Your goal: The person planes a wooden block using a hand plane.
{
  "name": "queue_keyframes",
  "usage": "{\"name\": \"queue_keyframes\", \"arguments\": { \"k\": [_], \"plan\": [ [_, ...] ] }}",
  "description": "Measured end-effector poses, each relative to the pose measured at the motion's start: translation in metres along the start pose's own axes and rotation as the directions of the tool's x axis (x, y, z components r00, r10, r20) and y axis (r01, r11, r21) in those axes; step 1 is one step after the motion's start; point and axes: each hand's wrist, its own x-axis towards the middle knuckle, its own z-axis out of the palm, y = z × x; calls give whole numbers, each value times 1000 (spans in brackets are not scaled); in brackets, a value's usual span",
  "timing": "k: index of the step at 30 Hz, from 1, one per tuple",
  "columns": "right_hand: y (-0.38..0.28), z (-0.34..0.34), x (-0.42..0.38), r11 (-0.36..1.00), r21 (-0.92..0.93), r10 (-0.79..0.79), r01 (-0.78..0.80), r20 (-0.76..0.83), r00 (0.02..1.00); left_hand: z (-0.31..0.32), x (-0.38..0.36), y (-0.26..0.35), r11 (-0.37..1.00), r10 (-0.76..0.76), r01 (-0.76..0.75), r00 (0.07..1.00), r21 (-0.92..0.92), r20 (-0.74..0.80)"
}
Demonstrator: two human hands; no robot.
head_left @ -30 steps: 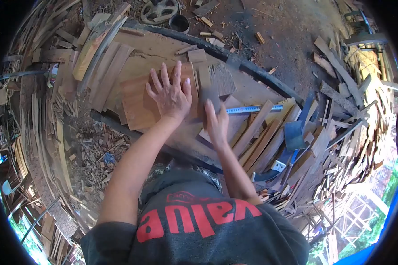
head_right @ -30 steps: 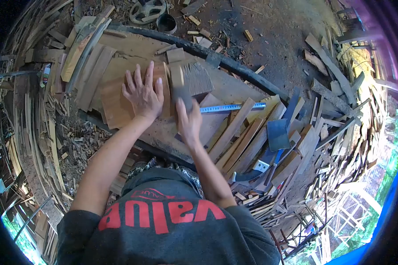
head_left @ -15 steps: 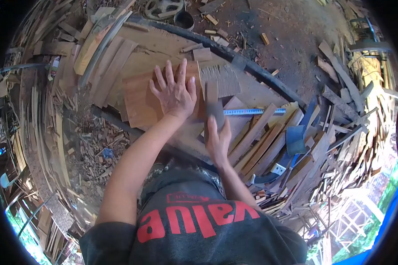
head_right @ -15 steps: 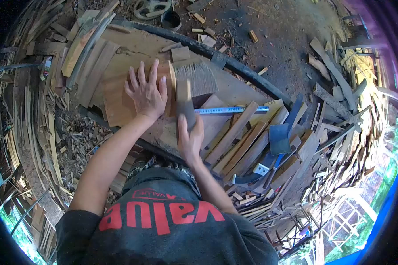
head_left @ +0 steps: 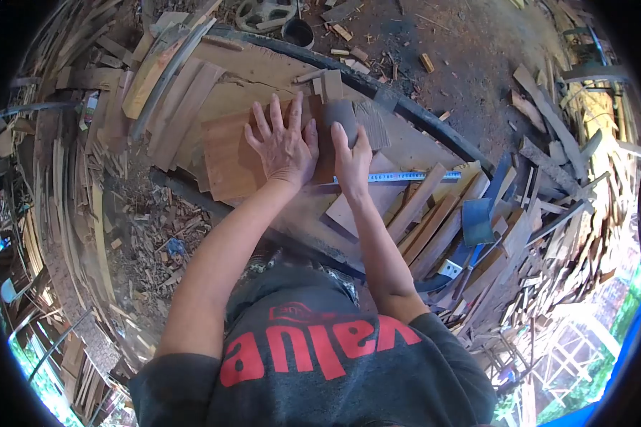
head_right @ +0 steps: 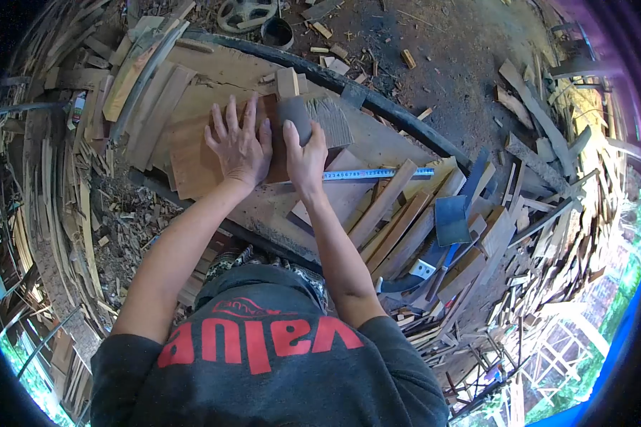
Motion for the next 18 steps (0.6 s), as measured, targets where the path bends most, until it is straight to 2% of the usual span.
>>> {"name": "queue_keyframes", "arguments": {
  "k": [2, 4, 7, 8, 10, 13, 16, 18],
  "plan": [
    [2, -14, -35, 1000, 18, -17, 17, 1, 1000, -1, 0, 3, 996, -30, 33, 999, -83, 30],
    [21, -28, -83, 999, 35, -38, 37, 9, 999, 2, 4, 2, 996, -29, 30, 999, -88, 20],
    [12, -22, -88, 997, 62, -36, 38, -36, 999, 2, 0, 0, 997, -29, 31, 999, -76, 30],
    [7, -15, -62, 996, 18, -82, 84, -62, 995, 0, 2, 1, 997, -19, 20, 1000, -78, 13],
    [-10, -5, -11, 995, -41, -94, 94, 2, 996, 1, 1, 0, 996, -17, 17, 1000, -83, 4],
    [-6, -16, -34, 999, 7, -36, 36, 25, 999, 0, 2, 1, 995, -11, 11, 1000, -100, -4],
    [15, -32, -95, 996, 51, -76, 77, -21, 997, 1, 4, 1, 994, -29, 30, 1000, -107, 11],
    [7, -24, -74, 998, 50, -43, 43, -6, 999, -2, 2, 0, 996, -10, 12, 1000, -88, 25]
  ]
}}
